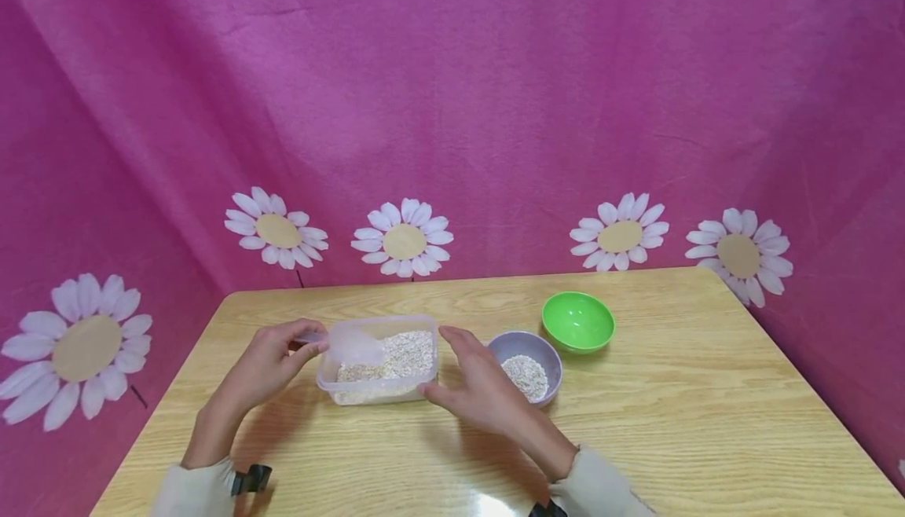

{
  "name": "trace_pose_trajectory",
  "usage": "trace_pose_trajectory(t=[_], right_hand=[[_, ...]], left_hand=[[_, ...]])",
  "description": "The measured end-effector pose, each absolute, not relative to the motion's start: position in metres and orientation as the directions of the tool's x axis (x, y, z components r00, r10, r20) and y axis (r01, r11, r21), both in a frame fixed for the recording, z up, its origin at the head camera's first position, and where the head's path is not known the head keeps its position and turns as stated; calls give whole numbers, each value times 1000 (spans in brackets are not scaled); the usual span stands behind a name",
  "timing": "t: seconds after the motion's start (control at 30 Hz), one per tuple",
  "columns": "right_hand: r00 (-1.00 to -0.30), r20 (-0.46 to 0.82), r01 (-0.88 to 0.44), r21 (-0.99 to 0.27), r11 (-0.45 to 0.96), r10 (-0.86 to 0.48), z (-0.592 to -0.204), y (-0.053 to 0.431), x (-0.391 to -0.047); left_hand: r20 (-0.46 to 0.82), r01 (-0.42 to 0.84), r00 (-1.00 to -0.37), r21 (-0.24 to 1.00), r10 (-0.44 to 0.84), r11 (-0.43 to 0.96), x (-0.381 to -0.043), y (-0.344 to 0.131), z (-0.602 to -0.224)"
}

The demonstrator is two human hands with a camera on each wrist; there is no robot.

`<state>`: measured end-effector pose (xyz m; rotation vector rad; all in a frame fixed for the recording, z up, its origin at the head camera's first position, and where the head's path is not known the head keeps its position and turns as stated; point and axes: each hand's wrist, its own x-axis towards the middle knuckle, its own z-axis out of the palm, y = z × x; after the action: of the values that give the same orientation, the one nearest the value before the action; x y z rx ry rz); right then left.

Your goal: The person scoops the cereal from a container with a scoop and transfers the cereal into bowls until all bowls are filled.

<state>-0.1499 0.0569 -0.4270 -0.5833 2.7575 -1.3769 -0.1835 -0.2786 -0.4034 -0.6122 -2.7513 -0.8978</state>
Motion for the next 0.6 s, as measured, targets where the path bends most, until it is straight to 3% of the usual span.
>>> trace_pose_trajectory(t=[0.6], right_hand=[[-932, 127, -308, -772, 556, -340, -443, 39, -156]], left_hand=[[215, 493, -867, 506, 450, 708, -184, -279, -399]])
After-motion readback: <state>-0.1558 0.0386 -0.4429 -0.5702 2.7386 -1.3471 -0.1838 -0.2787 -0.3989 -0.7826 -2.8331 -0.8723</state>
